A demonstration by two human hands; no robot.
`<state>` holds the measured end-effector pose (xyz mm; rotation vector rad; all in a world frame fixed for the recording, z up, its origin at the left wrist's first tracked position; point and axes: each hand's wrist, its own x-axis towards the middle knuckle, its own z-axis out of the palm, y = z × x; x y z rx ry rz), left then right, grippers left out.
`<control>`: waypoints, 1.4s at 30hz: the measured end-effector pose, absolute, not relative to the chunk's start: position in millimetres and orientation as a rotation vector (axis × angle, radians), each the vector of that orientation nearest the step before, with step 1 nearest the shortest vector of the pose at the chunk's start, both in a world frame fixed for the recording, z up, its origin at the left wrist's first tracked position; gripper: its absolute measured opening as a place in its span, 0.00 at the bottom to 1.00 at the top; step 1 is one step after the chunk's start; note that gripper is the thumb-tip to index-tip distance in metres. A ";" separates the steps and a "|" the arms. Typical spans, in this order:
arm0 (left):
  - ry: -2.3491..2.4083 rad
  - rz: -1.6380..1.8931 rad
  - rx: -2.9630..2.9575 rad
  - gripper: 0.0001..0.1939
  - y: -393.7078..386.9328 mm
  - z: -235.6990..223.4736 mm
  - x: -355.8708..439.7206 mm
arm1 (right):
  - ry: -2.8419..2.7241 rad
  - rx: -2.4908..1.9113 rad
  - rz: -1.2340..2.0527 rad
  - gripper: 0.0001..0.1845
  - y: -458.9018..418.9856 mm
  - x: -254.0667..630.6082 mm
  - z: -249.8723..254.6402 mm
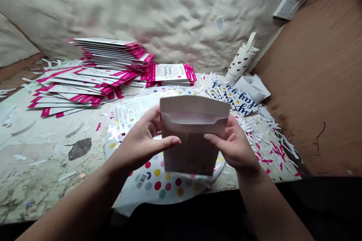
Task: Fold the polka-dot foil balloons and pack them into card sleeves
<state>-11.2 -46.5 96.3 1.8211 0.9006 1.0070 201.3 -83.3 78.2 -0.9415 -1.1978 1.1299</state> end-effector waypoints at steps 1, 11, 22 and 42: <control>0.875 0.889 1.640 0.21 -47.3 92.7 -12.7 | -1.226 -0.965 1.117 0.23 -79.8 204.6 79.6; 1.042 0.560 1.027 0.11 -72.9 45.7 5.2 | -2.021 -1.457 0.187 0.09 -81.8 190.1 65.1; 1.066 0.552 1.051 0.14 -88.5 45.6 12.3 | -2.245 -1.409 0.165 0.11 -95.9 174.4 54.2; 1.153 0.589 1.073 0.13 -83.8 42.3 1.6 | -1.812 -2.274 -0.099 0.10 -87.7 270.5 63.8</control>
